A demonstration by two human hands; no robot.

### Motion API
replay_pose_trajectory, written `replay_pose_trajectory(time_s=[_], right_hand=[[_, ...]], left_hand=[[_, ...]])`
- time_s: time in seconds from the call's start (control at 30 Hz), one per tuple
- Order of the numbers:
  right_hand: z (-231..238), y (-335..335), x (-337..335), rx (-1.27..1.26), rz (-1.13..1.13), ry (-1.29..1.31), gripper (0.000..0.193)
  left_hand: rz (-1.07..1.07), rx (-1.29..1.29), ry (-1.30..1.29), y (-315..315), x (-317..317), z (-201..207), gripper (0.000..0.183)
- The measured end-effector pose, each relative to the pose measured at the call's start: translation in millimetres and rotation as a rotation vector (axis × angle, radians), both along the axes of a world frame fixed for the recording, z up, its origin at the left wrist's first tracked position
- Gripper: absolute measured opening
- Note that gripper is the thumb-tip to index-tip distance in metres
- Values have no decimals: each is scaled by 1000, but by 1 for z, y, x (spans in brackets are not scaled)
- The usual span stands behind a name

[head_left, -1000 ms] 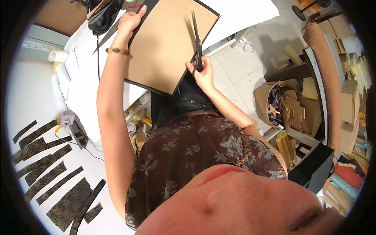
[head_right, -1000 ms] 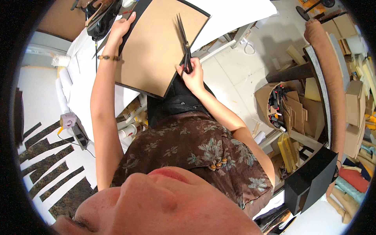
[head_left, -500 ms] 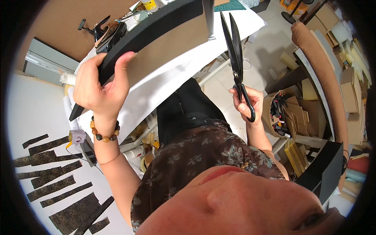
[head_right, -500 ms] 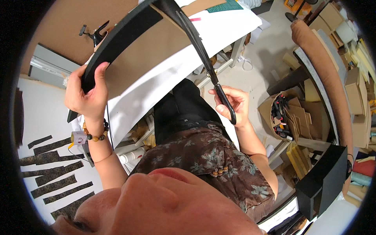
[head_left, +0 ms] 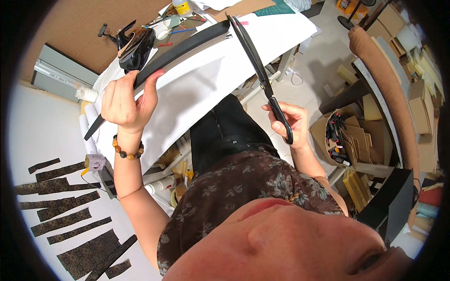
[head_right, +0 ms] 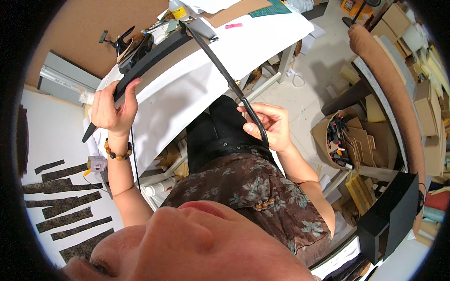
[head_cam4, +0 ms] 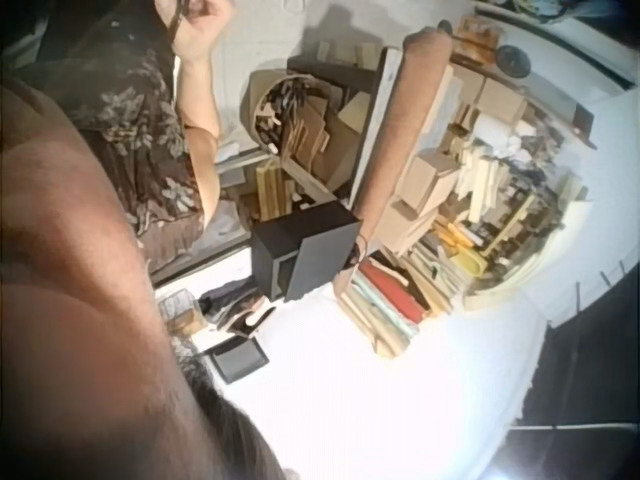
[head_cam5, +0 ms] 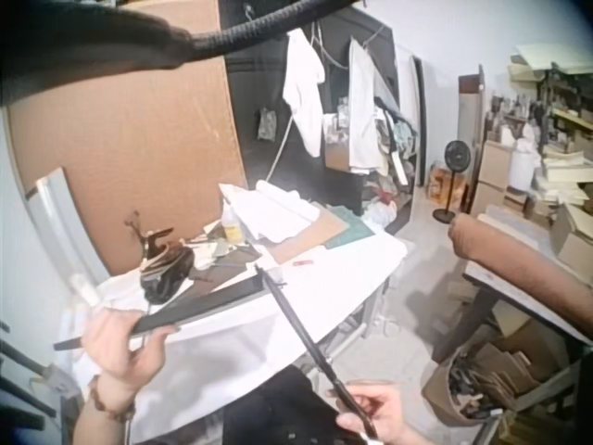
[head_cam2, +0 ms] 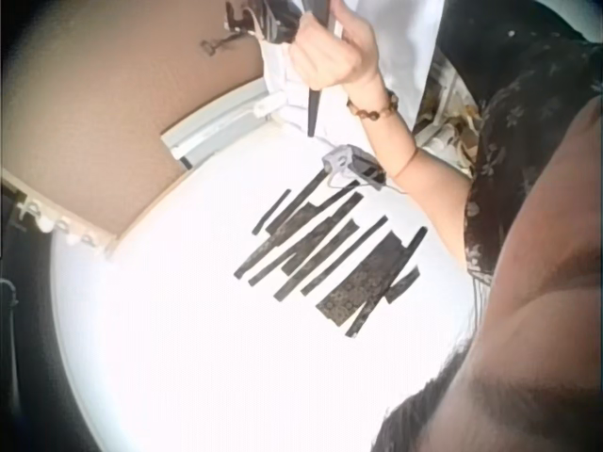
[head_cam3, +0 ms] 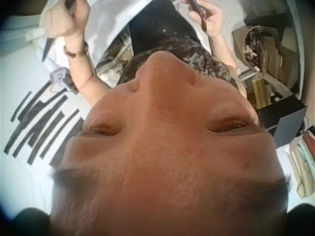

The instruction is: The person uses shears to trim a black strip along the edges of a rectangular cardboard piece. After cutting, the person folds the strip and uses a small iron to press the edges flat.

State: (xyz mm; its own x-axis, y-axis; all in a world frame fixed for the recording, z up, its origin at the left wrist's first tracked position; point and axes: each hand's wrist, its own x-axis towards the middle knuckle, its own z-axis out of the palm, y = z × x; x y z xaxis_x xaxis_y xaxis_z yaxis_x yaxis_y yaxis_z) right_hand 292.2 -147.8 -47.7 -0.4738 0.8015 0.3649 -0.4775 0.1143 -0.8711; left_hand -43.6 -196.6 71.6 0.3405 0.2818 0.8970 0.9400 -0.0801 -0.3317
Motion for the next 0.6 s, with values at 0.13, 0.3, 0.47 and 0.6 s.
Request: replay_pose_trajectory(time_s=[0.13, 0.3, 0.47, 0.6], right_hand=[[1, -3, 2, -30, -5, -22, 40], [0, -4, 3, -22, -25, -70, 39], [-3, -4, 1, -34, -45, -84, 39], [-1, -4, -3, -17, -51, -77, 38]], left_hand=[[12, 11, -2, 2, -1, -4, 38], [28, 25, 11, 4, -2, -4, 38], [29, 43, -3, 6, -4, -2, 39], [34, 35, 9, 6, -8, -4, 38]])
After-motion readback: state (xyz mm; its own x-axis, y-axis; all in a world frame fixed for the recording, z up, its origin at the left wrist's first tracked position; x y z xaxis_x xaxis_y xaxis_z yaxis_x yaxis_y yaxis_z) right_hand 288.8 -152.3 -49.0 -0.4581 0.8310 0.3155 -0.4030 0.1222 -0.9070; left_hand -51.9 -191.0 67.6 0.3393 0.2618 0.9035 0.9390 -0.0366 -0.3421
